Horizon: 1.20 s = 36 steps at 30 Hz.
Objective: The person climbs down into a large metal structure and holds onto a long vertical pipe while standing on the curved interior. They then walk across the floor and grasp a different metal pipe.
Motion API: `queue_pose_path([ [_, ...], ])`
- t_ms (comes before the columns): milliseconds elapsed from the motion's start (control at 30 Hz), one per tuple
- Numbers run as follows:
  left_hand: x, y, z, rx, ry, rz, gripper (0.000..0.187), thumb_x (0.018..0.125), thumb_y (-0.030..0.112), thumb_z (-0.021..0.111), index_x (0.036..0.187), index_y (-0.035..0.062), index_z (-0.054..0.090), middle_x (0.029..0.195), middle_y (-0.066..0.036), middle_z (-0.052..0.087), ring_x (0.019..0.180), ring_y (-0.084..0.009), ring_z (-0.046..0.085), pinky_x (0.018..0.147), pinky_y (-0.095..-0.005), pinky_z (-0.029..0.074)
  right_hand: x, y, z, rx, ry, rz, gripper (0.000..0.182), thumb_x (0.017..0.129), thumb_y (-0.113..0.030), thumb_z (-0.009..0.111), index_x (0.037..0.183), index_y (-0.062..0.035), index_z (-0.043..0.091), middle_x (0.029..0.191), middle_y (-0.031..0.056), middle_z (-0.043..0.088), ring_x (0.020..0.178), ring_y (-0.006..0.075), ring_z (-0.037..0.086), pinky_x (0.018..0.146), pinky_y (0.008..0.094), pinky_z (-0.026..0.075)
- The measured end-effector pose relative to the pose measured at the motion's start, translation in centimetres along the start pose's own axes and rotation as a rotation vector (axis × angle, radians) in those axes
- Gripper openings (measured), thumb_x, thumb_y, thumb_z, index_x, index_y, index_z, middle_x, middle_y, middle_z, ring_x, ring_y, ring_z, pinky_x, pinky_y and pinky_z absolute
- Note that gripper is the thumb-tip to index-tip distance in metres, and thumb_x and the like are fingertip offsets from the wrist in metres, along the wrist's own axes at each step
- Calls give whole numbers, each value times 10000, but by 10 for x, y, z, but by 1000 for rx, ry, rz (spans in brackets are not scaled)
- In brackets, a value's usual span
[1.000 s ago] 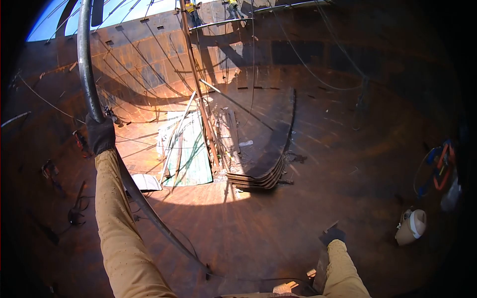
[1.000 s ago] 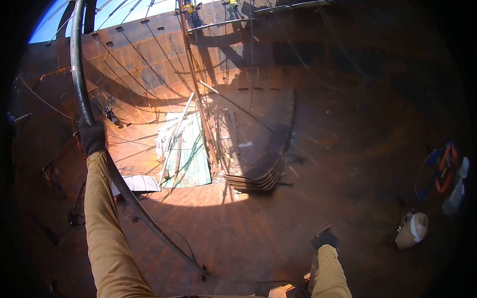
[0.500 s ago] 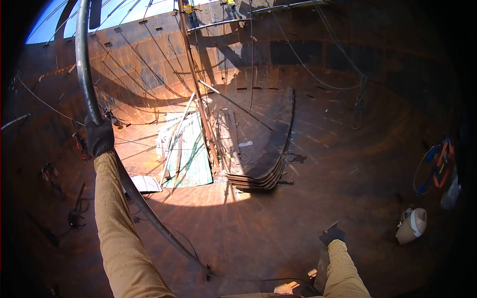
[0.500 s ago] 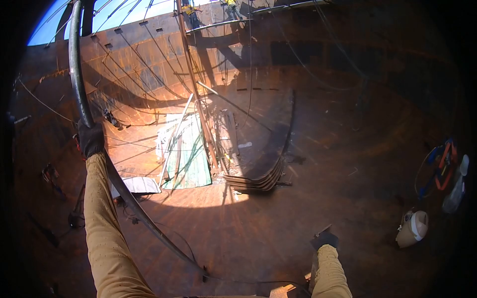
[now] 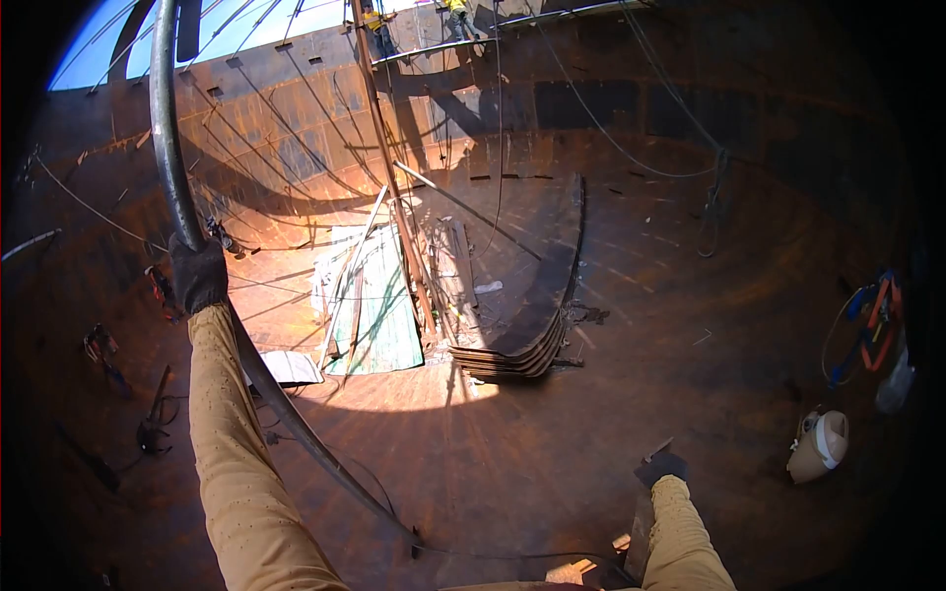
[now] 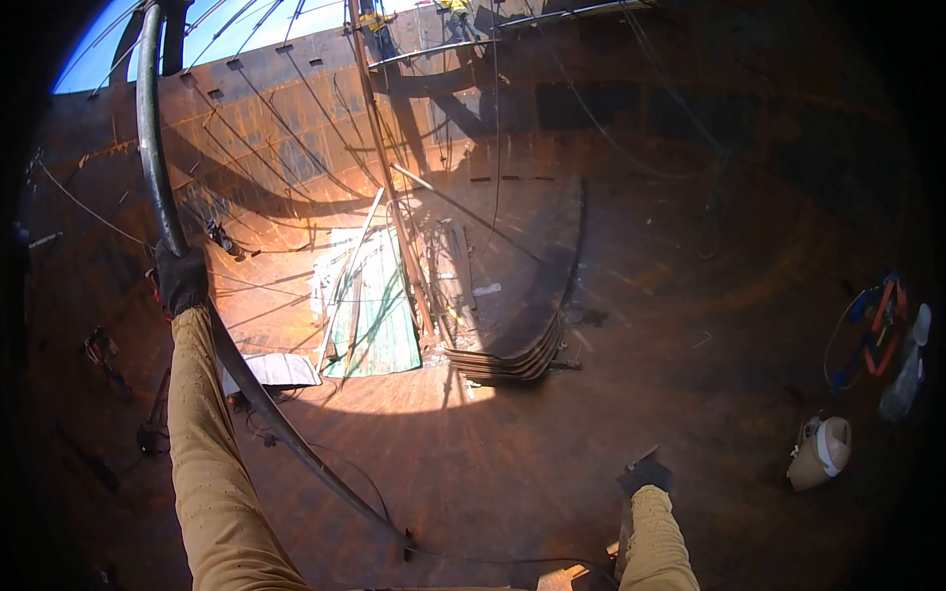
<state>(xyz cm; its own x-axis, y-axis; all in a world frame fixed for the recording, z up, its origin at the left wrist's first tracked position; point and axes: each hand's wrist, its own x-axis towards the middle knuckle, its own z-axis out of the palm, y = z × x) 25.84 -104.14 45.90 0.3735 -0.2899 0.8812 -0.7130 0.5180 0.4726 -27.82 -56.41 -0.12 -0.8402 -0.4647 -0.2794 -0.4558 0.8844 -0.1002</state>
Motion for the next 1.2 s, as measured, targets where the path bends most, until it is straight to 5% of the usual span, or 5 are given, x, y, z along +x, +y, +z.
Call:
queue_pose_path([
  [767,1,-4,1,3,-5,-3,340,799,301,690,1028,66,604,860,-145,651,801,-330,645,747,-446,484,10,4,14,4,34,8,555,773,-577,700,1126,-154,762,1160,131,740,1097,316,696,956,424,545],
  [867,4,-8,1,18,-64,-8,416,844,335,713,1141,68,595,986,-195,695,904,-387,685,786,-475,503,9,2,11,5,16,1,547,775,-574,698,1119,-155,765,1167,131,739,1100,320,694,961,426,543],
  [1200,4,-11,2,24,-45,-17,451,819,329,721,1179,85,601,1006,-180,698,924,-368,688,810,-469,505,3,-2,4,38,35,35,535,766,-546,710,1118,-147,763,1170,131,738,1113,315,692,960,412,547],
])
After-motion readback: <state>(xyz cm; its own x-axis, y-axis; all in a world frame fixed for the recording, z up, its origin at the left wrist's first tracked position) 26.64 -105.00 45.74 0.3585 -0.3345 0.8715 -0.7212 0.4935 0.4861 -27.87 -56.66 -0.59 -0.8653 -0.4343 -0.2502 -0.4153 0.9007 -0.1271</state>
